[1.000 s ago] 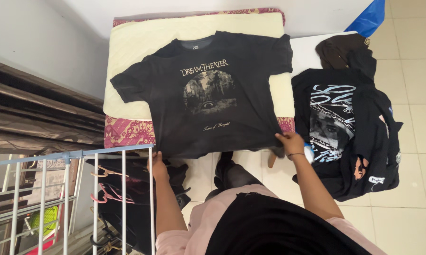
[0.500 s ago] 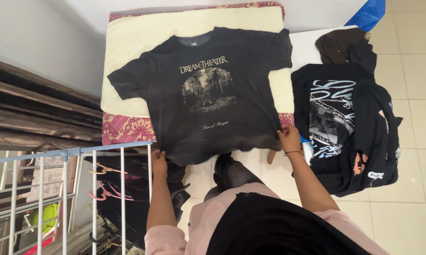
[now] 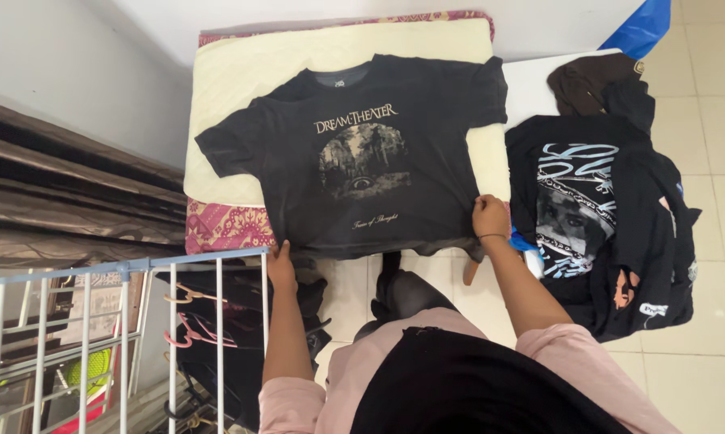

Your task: The person folds a black t-shirt on a mattress, places it on a hanger, and hangs it on a drying rack. They repeat the process with a second black t-shirt, smoothing each garment before hanging.

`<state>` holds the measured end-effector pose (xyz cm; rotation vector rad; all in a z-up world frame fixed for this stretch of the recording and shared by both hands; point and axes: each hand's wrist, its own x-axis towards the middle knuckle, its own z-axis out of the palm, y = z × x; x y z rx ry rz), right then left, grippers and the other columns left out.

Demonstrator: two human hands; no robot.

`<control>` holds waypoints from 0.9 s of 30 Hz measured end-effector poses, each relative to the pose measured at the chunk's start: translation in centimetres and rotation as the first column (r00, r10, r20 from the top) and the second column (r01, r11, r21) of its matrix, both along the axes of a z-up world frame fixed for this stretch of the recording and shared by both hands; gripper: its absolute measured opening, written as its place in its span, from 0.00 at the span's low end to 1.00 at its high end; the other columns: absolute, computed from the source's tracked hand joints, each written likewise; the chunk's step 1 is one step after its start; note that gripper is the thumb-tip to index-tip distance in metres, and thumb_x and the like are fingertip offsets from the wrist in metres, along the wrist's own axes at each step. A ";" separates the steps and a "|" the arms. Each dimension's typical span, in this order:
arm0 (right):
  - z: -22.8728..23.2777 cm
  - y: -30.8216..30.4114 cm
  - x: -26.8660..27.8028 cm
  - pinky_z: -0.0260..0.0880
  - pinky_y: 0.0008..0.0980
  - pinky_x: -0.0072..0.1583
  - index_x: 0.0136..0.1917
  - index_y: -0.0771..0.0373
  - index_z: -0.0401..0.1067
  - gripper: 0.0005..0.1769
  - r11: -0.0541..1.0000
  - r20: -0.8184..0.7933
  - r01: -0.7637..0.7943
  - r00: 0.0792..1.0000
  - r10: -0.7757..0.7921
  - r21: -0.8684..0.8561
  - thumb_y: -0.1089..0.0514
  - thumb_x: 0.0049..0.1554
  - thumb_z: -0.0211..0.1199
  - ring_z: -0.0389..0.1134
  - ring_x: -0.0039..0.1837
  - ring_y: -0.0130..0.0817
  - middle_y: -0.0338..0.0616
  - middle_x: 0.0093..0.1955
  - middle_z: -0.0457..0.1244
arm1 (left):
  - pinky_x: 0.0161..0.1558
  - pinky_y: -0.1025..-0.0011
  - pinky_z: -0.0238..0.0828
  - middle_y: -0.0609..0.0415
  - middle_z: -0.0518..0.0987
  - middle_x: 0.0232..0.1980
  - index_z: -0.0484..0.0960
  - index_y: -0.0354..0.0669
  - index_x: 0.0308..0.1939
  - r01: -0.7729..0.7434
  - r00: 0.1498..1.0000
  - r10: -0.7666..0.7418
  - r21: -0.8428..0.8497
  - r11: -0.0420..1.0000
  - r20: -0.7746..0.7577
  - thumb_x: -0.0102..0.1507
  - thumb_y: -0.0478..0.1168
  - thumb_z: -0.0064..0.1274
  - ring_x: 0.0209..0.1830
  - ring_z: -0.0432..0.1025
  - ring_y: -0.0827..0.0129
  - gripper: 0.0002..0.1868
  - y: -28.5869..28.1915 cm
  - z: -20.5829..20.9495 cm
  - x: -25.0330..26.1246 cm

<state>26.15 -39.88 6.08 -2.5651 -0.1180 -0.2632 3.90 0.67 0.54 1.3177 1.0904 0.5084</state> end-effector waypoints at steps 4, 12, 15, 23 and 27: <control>-0.4 1.2 -0.8 0.70 0.43 0.53 0.45 0.62 0.78 0.16 0.989 -0.054 0.137 0.989 -0.135 0.050 0.47 0.55 0.70 0.71 0.50 0.48 0.51 0.44 0.70 | 0.65 0.64 0.61 0.39 0.72 0.68 0.69 0.27 0.65 -0.020 0.993 0.006 0.114 0.993 0.117 0.63 0.43 0.60 0.66 0.67 0.56 0.32 -0.6 -0.4 1.3; -0.9 -0.6 2.2 0.69 0.34 0.44 0.45 0.63 0.78 0.19 0.928 -0.435 0.192 0.900 -0.036 0.319 0.46 0.52 0.75 0.70 0.39 0.37 0.44 0.38 0.69 | 0.66 0.58 0.62 0.39 0.72 0.68 0.67 0.40 0.71 -0.215 0.919 0.235 0.098 0.972 -0.315 0.69 0.50 0.50 0.65 0.68 0.48 0.30 -1.5 1.3 3.8; -1.6 -2.1 2.9 0.57 0.29 0.35 0.47 0.59 0.75 0.13 0.672 -0.626 0.429 0.777 0.067 0.604 0.52 0.53 0.74 0.65 0.37 0.27 0.36 0.39 0.67 | 0.71 0.54 0.54 0.44 0.75 0.66 0.66 0.51 0.74 -0.378 0.786 0.300 -0.037 0.925 -0.541 0.70 0.54 0.45 0.64 0.70 0.46 0.29 -1.0 1.5 5.3; -1.2 -3.6 4.8 0.66 0.28 0.43 0.48 0.64 0.74 0.15 0.891 -0.346 0.217 0.935 -0.073 0.398 0.50 0.60 0.70 0.66 0.39 0.27 0.41 0.39 0.67 | 0.60 0.40 0.52 0.44 0.77 0.62 0.71 0.42 0.69 -0.153 0.682 0.406 0.424 0.893 -0.608 0.72 0.49 0.44 0.69 0.62 0.48 0.24 -1.5 -0.5 5.4; -1.4 -4.1 4.8 0.65 0.28 0.42 0.47 0.65 0.75 0.17 0.924 -0.434 0.294 0.885 -0.167 0.244 0.47 0.61 0.69 0.66 0.37 0.27 0.43 0.37 0.68 | 0.62 0.38 0.53 0.43 0.77 0.63 0.77 0.40 0.62 -0.057 0.651 0.400 0.484 0.873 -0.645 0.70 0.47 0.48 0.68 0.63 0.45 0.20 -1.7 -0.6 5.9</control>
